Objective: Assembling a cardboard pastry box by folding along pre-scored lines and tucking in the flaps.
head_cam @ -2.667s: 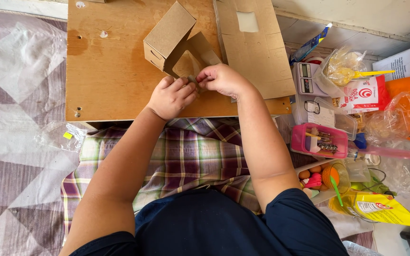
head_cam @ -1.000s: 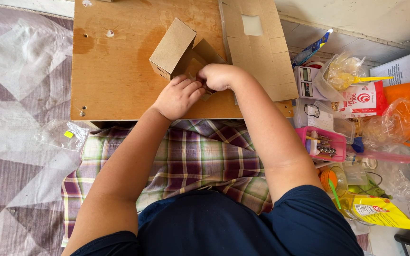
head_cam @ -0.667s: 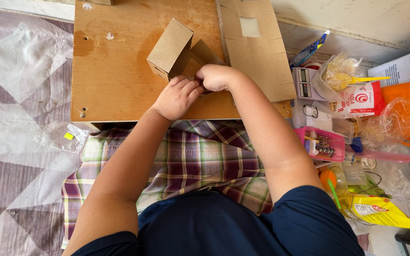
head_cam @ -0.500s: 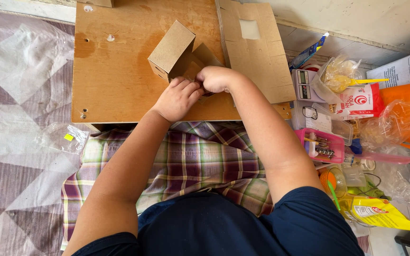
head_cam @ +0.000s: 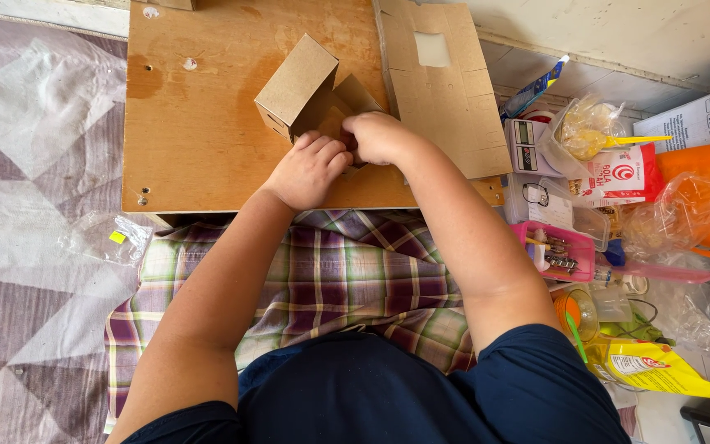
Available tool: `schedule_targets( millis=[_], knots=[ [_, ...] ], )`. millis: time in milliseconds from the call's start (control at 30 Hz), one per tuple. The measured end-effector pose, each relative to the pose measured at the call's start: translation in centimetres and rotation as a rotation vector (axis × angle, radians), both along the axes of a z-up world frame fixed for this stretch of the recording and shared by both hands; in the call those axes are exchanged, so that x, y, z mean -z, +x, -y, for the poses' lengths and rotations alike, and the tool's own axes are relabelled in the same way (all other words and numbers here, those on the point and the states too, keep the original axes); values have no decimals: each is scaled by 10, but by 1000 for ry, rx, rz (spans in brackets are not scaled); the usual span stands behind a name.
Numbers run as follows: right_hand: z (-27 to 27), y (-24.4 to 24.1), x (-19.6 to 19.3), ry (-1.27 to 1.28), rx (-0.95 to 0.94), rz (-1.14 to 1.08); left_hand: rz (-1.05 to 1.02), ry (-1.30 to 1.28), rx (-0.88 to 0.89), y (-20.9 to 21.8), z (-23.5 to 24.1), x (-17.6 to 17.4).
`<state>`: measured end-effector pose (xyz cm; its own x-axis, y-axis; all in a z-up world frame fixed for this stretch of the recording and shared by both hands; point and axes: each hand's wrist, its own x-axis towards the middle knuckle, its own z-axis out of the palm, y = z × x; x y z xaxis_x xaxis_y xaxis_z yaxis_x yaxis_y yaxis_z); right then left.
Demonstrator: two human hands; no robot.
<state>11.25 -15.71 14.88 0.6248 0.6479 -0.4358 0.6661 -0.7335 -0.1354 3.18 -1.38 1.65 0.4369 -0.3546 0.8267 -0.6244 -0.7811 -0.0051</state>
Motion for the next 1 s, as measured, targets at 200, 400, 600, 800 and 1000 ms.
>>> schedule_targets(
  millis=[200, 400, 600, 800, 1000],
  knots=[
    [29, 12, 31, 558, 43, 291, -4, -14, 78, -3, -2, -8],
    [46, -14, 59, 1294, 231, 675, 39, -12, 85, 3, -1, -3],
    [47, -31, 112, 1463, 343, 662, 96, 15, -41, 16, -2, 22],
    [45, -33, 112, 1447, 319, 665, 152, -37, -9, 2, -1, -6],
    [44, -26, 125, 1440, 271, 580, 168, -261, -37, 5, -6, -1]
  ],
)
